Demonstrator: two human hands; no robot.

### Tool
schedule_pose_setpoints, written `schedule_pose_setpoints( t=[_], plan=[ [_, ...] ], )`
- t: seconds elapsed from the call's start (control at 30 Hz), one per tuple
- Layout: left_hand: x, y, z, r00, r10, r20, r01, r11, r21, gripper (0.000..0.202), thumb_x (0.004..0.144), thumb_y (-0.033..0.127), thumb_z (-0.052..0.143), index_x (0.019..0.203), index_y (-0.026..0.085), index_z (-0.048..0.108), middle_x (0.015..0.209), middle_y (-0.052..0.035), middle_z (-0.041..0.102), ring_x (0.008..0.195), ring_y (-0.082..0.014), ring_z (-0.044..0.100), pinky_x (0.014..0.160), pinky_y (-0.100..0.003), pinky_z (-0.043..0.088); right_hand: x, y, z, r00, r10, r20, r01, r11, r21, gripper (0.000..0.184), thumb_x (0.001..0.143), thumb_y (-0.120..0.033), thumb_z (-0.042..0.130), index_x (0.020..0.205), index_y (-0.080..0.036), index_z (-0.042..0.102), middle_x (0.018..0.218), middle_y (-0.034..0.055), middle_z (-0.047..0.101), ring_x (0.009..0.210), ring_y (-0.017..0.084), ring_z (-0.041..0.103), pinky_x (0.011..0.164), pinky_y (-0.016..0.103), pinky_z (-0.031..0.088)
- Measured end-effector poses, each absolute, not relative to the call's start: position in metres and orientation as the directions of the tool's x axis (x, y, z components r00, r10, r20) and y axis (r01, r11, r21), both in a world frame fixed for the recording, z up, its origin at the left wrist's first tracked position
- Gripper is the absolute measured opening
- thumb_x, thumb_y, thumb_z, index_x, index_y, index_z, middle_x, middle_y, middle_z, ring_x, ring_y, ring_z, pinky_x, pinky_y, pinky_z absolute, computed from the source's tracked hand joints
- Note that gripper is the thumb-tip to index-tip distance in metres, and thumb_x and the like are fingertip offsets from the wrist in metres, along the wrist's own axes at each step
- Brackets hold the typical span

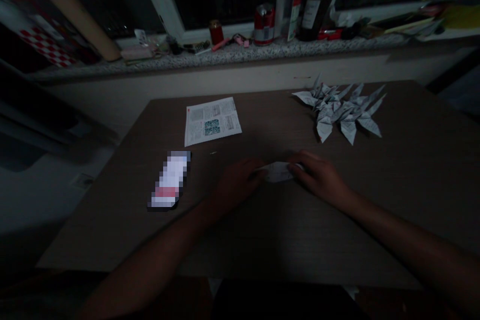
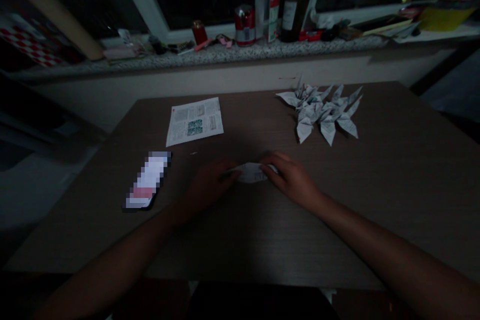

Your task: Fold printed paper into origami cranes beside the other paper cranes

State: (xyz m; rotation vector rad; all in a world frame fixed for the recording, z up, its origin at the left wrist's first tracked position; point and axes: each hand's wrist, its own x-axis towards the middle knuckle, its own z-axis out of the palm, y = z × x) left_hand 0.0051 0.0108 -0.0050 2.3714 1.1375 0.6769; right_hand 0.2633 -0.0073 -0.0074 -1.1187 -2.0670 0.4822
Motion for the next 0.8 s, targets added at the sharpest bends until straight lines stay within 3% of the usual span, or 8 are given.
schedule_pose_setpoints(
  t=[0.13,0.3,0.47,0.6,0.8],
  plan=[
    [0.006,0.012,-0.003,0.503,0.827,0.249,0.613,-0.545,0.572,0.032,0.105,0.036,0.058,0.132,0.023,0.064,0.125,-0.0057,0.072,0.112,-0.0224,0.07,0.099,-0.039,0.058,0.263,-0.004,-0.008,-0.315,0.875,0.367,0.546,0.483,-0.684,0.023,0.103,-0.033,0.055,0.115,-0.024,0.072,0.107,0.0077,0.078,0.096,0.025,0.075,0.083,0.038,0.061],
    [0.004,0.012,-0.007,0.584,0.71,0.393,0.632,-0.702,0.328,0.028,0.104,0.03,0.058,0.13,0.021,0.063,0.136,-0.0098,0.064,0.126,-0.0248,0.061,0.106,-0.043,0.053,0.268,0.003,-0.019,-0.273,0.907,0.319,0.586,0.42,-0.693,0.022,0.102,-0.033,0.059,0.117,-0.023,0.071,0.107,0.0066,0.079,0.093,0.024,0.076,0.081,0.037,0.061],
    [0.003,0.006,-0.013,0.795,0.544,0.268,0.504,-0.838,0.209,0.026,0.106,0.029,0.055,0.128,0.019,0.065,0.135,-0.0096,0.066,0.124,-0.0256,0.063,0.102,-0.042,0.054,0.27,0.008,-0.024,-0.323,0.868,0.376,0.637,0.494,-0.592,0.019,0.102,-0.028,0.059,0.114,-0.021,0.071,0.107,0.0087,0.076,0.097,0.025,0.073,0.085,0.039,0.059],
    [0.004,0.003,-0.014,0.796,0.576,0.187,0.539,-0.815,0.215,0.032,0.106,0.03,0.055,0.135,0.018,0.062,0.141,-0.0108,0.063,0.127,-0.0277,0.062,0.103,-0.044,0.054,0.272,0.011,-0.026,-0.382,0.823,0.421,0.667,0.561,-0.49,0.02,0.102,-0.027,0.058,0.116,-0.021,0.07,0.108,0.0107,0.074,0.102,0.027,0.071,0.089,0.044,0.058],
    [0.004,0.005,-0.016,0.79,0.581,0.195,0.536,-0.81,0.239,0.031,0.107,0.031,0.053,0.134,0.018,0.062,0.14,-0.0099,0.063,0.128,-0.0263,0.061,0.106,-0.043,0.053,0.279,0.006,-0.026,-0.571,0.699,0.43,0.615,0.712,-0.34,0.025,0.101,-0.027,0.062,0.124,-0.023,0.071,0.13,0.0125,0.071,0.121,0.03,0.067,0.101,0.05,0.056]
  ],
)
